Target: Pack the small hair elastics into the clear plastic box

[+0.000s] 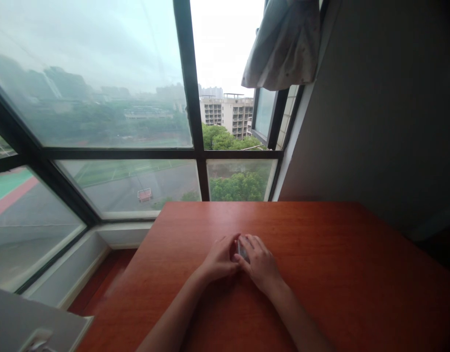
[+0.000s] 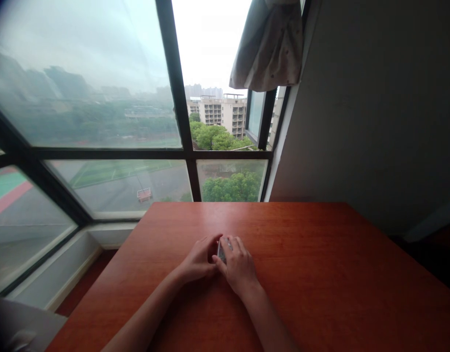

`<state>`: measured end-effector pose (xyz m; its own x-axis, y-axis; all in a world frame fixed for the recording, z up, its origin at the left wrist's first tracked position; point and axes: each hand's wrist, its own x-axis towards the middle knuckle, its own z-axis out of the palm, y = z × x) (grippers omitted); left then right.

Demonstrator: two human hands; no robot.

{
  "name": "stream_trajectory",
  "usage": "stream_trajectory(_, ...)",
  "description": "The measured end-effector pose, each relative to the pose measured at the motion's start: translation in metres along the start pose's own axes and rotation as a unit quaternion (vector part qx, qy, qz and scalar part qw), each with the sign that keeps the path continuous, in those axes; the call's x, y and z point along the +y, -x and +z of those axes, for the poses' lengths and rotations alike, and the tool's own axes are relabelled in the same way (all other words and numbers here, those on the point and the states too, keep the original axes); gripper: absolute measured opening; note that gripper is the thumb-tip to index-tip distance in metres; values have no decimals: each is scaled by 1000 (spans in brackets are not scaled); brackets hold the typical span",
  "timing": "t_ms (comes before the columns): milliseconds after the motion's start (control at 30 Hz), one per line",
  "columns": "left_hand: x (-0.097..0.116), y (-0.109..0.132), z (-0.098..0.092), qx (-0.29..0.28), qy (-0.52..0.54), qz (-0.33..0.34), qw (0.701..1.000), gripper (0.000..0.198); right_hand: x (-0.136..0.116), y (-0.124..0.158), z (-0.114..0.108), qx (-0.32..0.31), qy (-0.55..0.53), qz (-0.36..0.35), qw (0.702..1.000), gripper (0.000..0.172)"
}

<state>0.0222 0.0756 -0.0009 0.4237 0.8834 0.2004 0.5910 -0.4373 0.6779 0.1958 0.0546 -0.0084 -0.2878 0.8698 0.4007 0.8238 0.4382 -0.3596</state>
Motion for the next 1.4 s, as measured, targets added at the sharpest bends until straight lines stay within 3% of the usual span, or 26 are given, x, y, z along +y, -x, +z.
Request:
stream_trajectory(233, 5, 3, -6, -20, 33, 8, 999, 71, 16, -2, 2, 26, -152, 36, 987, 47)
stream_trajectory(333, 0, 4, -7, -12, 134, -14, 991, 76, 19, -2, 6, 38, -195, 65, 978, 50)
stream_trajectory(500, -7, 2, -14, -41, 352, -46, 934, 83, 20, -3, 6, 51, -240, 79, 966, 48)
stream_trajectory(633, -12, 1, -33, 11, 423, -92, 902, 71, 21, -3, 6, 52, -228, 82, 969, 48)
stream_trajectory(767, -17, 9, -66, 74, 422, -119, 896, 70, 21, -2, 8, 50, -203, 66, 976, 47)
stream_trajectory(933, -24, 27, -108, 70, 322, -165, 930, 69, 21, -2, 9, 42, -184, 55, 980, 48)
stream_trajectory(1033, -33, 33, -121, 69, 229, -209, 948, 71, 21, -2, 8, 37, -182, 56, 981, 49)
stream_trajectory(1200, -41, 32, -123, 92, -13, -162, 982, 67, 21, -1, 7, 24, -177, 57, 982, 52)
stream_trajectory(1400, -40, 30, -110, 58, -130, -110, 984, 59, 21, -1, 7, 17, -178, 61, 982, 53)
